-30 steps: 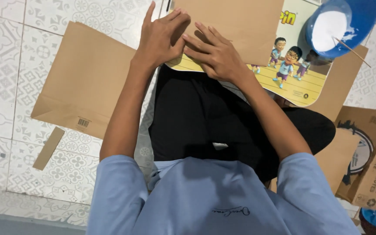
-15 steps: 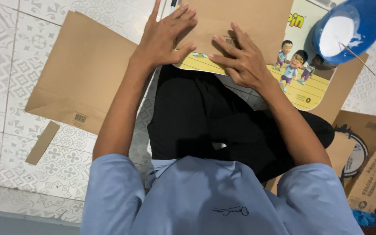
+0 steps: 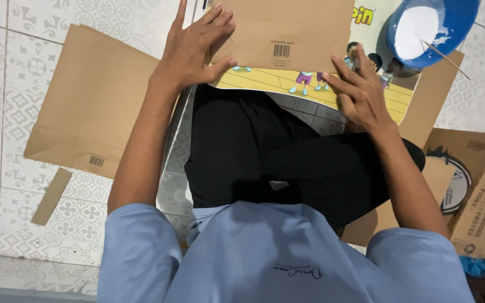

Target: Applying glue to the flaps of brown paper bags and folding them to assemble the bags.

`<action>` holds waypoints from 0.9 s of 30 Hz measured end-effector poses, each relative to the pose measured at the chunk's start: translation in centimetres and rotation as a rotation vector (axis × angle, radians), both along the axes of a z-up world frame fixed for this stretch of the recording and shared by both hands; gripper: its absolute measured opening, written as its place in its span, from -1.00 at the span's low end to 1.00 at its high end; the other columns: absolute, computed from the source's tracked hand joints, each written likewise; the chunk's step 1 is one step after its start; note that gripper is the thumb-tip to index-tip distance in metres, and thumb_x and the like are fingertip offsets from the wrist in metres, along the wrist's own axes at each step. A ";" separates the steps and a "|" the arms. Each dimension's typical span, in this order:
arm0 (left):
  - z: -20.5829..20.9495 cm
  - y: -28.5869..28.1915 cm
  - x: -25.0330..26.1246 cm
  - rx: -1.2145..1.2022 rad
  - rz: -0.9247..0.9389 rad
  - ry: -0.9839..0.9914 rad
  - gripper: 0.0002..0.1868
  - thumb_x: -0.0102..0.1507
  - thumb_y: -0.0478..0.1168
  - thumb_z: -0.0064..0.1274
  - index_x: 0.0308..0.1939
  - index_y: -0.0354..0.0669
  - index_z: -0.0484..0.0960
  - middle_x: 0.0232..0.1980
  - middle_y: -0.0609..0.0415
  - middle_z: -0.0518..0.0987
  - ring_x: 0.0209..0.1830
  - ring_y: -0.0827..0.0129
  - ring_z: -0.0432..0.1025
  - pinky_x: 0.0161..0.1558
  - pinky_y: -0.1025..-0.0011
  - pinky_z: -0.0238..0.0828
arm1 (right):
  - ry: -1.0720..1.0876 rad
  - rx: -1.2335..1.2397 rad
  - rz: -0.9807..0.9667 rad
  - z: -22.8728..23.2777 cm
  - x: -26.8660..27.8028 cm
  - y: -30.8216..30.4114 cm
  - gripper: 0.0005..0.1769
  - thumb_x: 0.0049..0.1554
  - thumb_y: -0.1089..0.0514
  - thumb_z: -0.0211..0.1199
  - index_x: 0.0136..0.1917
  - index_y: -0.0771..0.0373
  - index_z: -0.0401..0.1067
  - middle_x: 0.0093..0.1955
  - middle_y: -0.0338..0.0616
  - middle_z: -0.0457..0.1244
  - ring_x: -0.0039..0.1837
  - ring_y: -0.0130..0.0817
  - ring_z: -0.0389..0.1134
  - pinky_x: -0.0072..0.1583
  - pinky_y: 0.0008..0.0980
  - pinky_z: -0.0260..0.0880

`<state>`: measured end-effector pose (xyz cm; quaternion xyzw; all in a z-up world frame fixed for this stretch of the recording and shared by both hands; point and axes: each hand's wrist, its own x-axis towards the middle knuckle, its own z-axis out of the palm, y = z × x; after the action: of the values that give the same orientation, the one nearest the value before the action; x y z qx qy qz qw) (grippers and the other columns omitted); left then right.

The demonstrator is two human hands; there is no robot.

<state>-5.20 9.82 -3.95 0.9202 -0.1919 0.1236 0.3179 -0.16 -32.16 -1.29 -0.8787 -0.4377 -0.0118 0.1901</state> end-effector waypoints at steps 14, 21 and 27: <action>-0.5 -0.3 0.1 -0.024 0.009 -0.034 -0.29 0.28 0.15 0.12 0.35 -0.28 0.64 0.46 -0.04 0.54 0.56 0.16 0.26 0.55 -0.02 -0.52 | -0.202 0.007 0.048 -0.9 0.8 2.1 -0.33 0.06 0.22 0.04 0.42 0.19 0.58 0.71 -0.32 -0.05 0.71 0.11 -0.16 0.58 0.18 0.19; 0.0 0.0 -0.3 0.019 0.006 -0.064 -0.29 0.30 0.17 0.10 0.37 -0.24 0.62 0.44 -0.04 0.55 0.57 0.20 0.23 0.59 0.08 -0.47 | -0.115 0.014 0.362 -0.7 1.9 11.0 -0.22 0.08 0.28 0.13 0.57 -0.03 0.29 0.64 -0.36 0.06 0.66 0.09 -0.03 0.60 0.08 0.22; 1.3 0.4 -0.5 0.006 -0.051 -0.027 -0.26 0.26 0.13 0.01 0.40 -0.29 0.58 0.47 -0.10 0.49 0.58 0.16 0.17 0.57 0.05 -0.42 | -0.063 0.050 0.401 -0.7 1.9 16.7 -0.24 0.07 0.20 0.18 0.53 -0.23 0.41 0.72 -0.25 -0.14 0.71 0.01 -0.13 0.66 0.04 0.10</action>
<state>-5.66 10.24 -2.67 0.9143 -0.2200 0.1275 0.3153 1.77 -15.51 -1.99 -0.7682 -0.6091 -0.0119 0.1967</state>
